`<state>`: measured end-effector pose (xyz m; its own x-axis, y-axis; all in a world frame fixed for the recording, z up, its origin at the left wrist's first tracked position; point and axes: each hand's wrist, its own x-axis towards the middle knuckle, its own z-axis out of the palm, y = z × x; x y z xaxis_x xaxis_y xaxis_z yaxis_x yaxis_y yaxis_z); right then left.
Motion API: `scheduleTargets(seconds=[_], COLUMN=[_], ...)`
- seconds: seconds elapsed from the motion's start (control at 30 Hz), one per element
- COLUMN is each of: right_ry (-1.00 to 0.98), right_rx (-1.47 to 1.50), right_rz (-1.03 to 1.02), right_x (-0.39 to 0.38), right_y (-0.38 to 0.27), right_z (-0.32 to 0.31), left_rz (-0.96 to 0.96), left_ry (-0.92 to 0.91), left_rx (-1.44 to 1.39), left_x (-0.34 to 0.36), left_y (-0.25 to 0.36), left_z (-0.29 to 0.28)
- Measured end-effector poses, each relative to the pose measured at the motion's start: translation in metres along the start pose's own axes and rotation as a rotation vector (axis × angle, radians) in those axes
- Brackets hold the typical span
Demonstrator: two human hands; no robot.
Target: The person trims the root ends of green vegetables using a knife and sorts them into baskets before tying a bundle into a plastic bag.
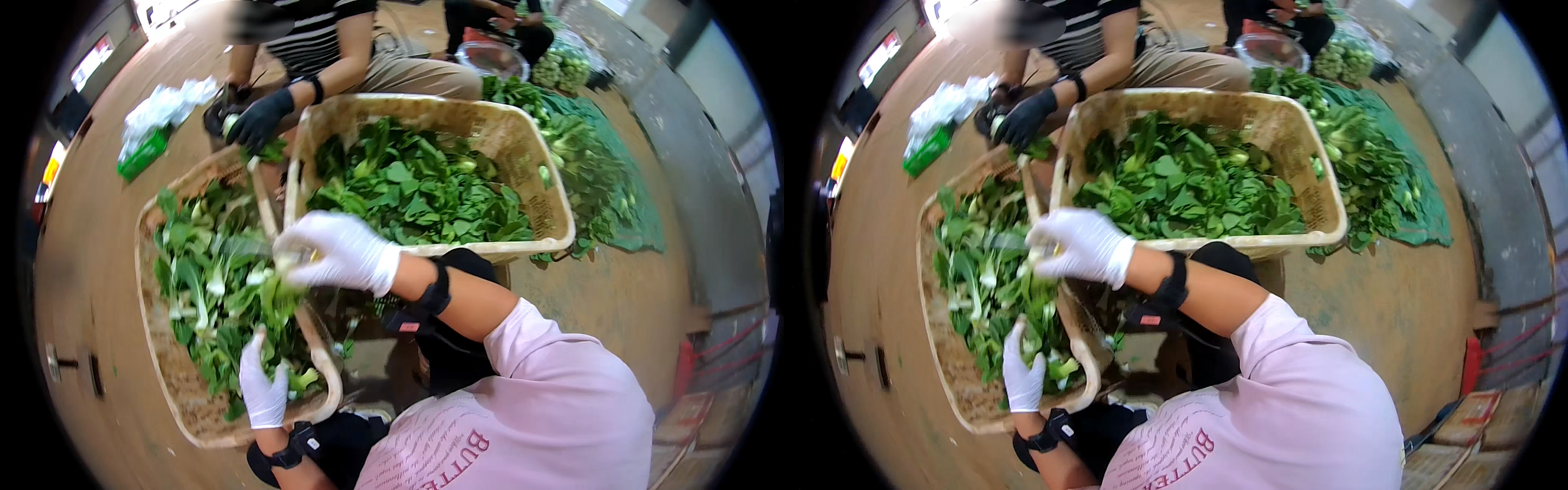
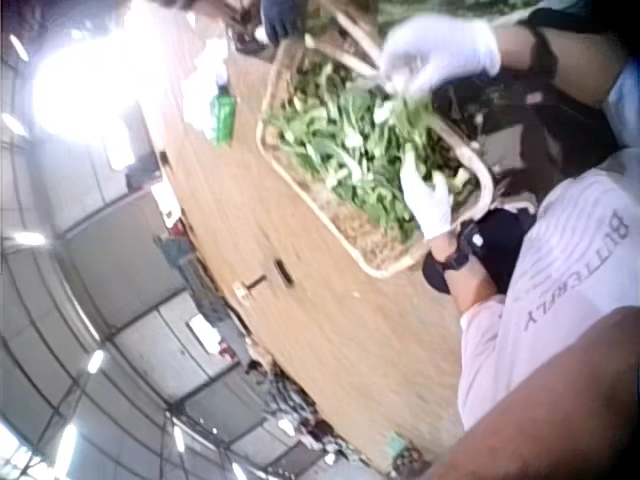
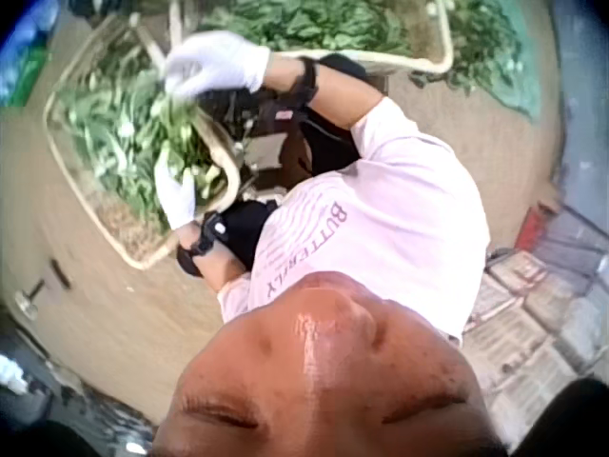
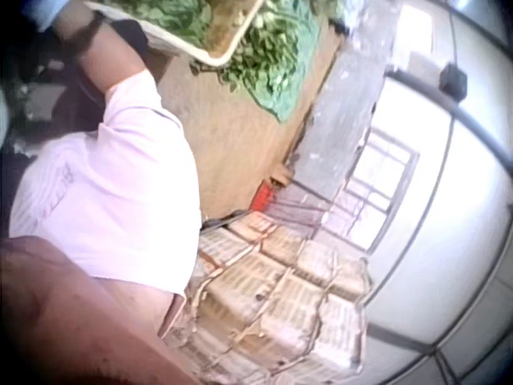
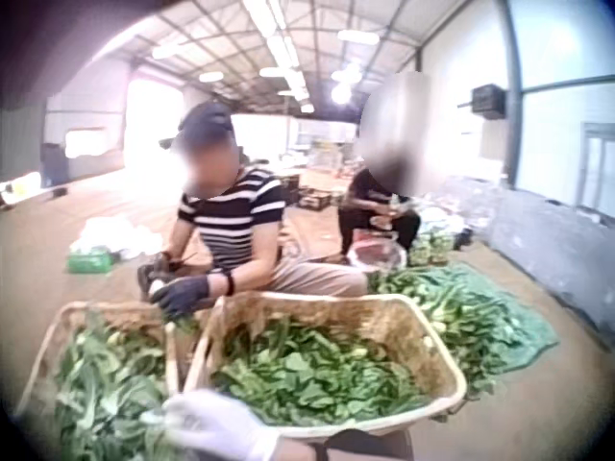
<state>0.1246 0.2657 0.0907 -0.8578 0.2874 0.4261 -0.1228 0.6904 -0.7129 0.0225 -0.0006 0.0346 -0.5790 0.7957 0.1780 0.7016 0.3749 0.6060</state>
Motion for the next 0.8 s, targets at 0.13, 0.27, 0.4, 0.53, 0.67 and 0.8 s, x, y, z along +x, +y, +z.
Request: scheduleTargets(seconds=[0.13, 0.27, 0.4, 0.53, 0.67, 0.8], right_ry=[0.554, 1.124, 1.585, 1.155, 0.385, -0.212], right_rx=[0.394, 0.454, 0.47, 0.89, 1.049, 0.953], right_rz=[0.351, 0.652, 0.629, 0.569, 0.577, 0.647], right_x=[-0.042, -0.108, -0.159, -0.094, -0.066, -0.018], right_y=[0.056, 0.157, 0.239, 0.194, 0.081, -0.023], right_z=[-0.121, -0.278, -0.418, -0.305, -0.181, -0.028], left_rz=[-0.428, -0.409, -0.342, -0.26, -0.305, -0.376], left_ry=[0.005, 0.097, 0.083, 0.109, 0.166, 0.206], left_rx=[-0.116, -0.135, -0.169, -0.066, -0.239, -0.271], left_x=[-0.013, 0.0, 0.017, -0.003, -0.017, -0.087], left_y=[-0.056, -0.056, -0.062, -0.052, -0.006, 0.021], left_z=[0.001, 0.018, 0.052, 0.013, 0.012, -0.016])
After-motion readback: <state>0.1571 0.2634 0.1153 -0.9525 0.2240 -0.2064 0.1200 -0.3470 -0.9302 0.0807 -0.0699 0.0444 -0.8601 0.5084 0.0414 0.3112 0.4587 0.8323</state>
